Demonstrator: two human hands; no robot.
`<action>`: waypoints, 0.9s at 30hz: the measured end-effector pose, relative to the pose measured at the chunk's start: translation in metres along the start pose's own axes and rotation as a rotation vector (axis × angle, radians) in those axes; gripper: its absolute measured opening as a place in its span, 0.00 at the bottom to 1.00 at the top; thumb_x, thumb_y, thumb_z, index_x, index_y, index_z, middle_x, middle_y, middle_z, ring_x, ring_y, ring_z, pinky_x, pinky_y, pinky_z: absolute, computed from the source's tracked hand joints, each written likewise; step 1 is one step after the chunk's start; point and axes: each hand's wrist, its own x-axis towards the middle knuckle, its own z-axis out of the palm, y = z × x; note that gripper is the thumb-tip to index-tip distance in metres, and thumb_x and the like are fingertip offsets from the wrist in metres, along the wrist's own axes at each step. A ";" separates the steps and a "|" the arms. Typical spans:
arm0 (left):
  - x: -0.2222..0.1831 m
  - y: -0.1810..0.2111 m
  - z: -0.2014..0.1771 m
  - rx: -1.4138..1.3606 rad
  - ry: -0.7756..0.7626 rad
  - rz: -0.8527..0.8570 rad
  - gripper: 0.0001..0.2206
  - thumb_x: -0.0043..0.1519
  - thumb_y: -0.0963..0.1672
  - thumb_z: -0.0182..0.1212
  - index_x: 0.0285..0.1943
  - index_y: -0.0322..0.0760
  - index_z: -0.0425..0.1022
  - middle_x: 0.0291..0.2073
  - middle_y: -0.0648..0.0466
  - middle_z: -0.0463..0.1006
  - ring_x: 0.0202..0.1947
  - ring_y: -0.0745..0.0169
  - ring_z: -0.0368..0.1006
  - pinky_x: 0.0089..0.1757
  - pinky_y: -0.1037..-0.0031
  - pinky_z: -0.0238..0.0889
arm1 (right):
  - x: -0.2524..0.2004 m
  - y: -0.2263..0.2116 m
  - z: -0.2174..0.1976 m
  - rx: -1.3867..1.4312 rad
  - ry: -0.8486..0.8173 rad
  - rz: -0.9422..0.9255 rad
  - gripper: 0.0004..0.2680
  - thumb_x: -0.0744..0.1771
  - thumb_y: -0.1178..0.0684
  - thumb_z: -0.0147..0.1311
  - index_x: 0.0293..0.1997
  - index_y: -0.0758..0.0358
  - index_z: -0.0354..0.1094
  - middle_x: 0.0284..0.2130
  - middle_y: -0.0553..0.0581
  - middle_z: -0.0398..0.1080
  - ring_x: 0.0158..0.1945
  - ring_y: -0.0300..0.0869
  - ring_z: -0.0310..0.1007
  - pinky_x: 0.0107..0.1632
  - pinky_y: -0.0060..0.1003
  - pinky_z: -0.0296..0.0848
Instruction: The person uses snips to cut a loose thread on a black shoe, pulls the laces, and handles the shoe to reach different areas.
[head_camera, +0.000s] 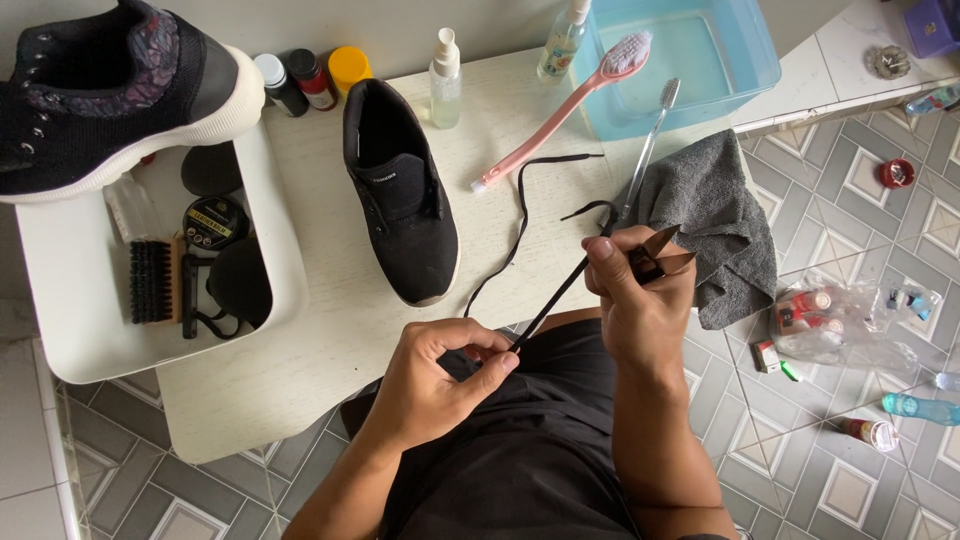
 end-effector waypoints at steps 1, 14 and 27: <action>-0.001 -0.001 -0.001 -0.005 0.000 0.006 0.03 0.58 0.42 0.69 0.34 0.36 0.83 0.27 0.57 0.84 0.28 0.72 0.74 0.35 0.81 0.69 | 0.000 -0.002 0.000 0.019 0.023 0.008 0.06 0.67 0.61 0.58 0.31 0.61 0.65 0.16 0.50 0.55 0.20 0.36 0.53 0.25 0.32 0.54; -0.005 0.002 -0.012 -0.117 -0.212 -0.105 0.06 0.60 0.45 0.66 0.35 0.38 0.79 0.33 0.57 0.84 0.37 0.68 0.80 0.45 0.77 0.73 | 0.011 0.002 -0.014 0.080 0.111 0.000 0.06 0.68 0.62 0.57 0.36 0.57 0.64 0.21 0.50 0.56 0.23 0.36 0.52 0.27 0.33 0.51; 0.007 -0.010 0.002 -0.206 0.054 -0.075 0.07 0.58 0.43 0.70 0.32 0.33 0.83 0.22 0.51 0.82 0.32 0.69 0.75 0.39 0.74 0.70 | -0.012 -0.009 -0.008 -0.420 -0.339 -0.159 0.09 0.59 0.61 0.69 0.39 0.67 0.76 0.07 0.49 0.54 0.13 0.34 0.48 0.22 0.29 0.52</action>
